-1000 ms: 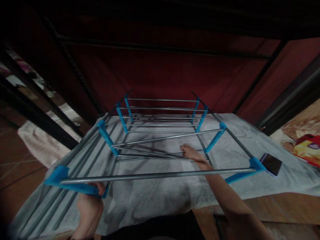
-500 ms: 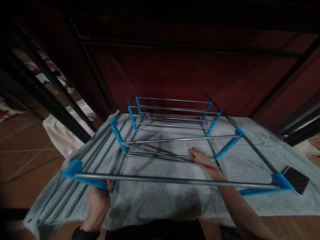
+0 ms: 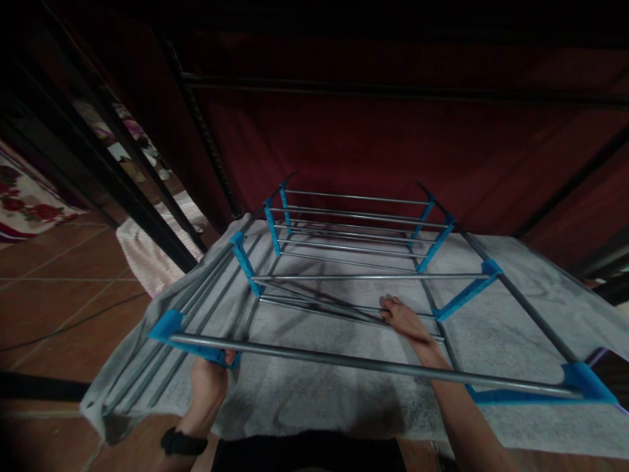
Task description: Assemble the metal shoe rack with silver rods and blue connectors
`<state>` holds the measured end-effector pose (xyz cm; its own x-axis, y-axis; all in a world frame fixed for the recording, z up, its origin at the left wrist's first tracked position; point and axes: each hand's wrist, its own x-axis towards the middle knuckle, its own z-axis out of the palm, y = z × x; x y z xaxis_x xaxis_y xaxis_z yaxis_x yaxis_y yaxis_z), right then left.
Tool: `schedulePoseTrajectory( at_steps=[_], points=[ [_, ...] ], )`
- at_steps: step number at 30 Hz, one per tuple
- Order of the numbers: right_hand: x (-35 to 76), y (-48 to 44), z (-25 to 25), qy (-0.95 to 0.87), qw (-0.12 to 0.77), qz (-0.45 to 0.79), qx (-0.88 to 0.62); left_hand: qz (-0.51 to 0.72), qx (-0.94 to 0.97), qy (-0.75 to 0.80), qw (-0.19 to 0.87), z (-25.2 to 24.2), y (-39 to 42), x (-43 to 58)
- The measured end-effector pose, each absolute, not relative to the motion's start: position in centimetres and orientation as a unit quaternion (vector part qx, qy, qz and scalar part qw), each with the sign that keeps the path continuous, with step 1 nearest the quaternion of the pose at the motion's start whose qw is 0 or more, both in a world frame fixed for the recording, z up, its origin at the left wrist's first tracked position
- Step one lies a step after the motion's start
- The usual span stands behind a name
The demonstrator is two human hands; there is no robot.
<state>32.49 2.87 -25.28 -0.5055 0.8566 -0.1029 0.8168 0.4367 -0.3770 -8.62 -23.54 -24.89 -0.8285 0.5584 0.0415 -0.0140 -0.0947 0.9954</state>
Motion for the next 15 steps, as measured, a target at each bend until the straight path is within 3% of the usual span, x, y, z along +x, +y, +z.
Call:
schedulePoseTrajectory(
  at_steps=[3, 7, 15],
  points=[
    [32.7, 1.9, -25.5, -0.832, 0.131, 0.263, -0.471, 0.714, 0.208, 0.631, 0.222, -24.9, -24.0, -8.4],
    [32.4, 0.6, -25.9, -0.823, 0.173, 0.324, -0.434, 0.699, 0.215, 0.645, 0.223, -25.0, -24.6, -8.0],
    [31.7, -0.2, -29.4, -0.836, 0.238, 0.264, -0.418, 0.679, 0.229, 0.654, 0.244, -25.0, -25.1, -8.5]
  ],
)
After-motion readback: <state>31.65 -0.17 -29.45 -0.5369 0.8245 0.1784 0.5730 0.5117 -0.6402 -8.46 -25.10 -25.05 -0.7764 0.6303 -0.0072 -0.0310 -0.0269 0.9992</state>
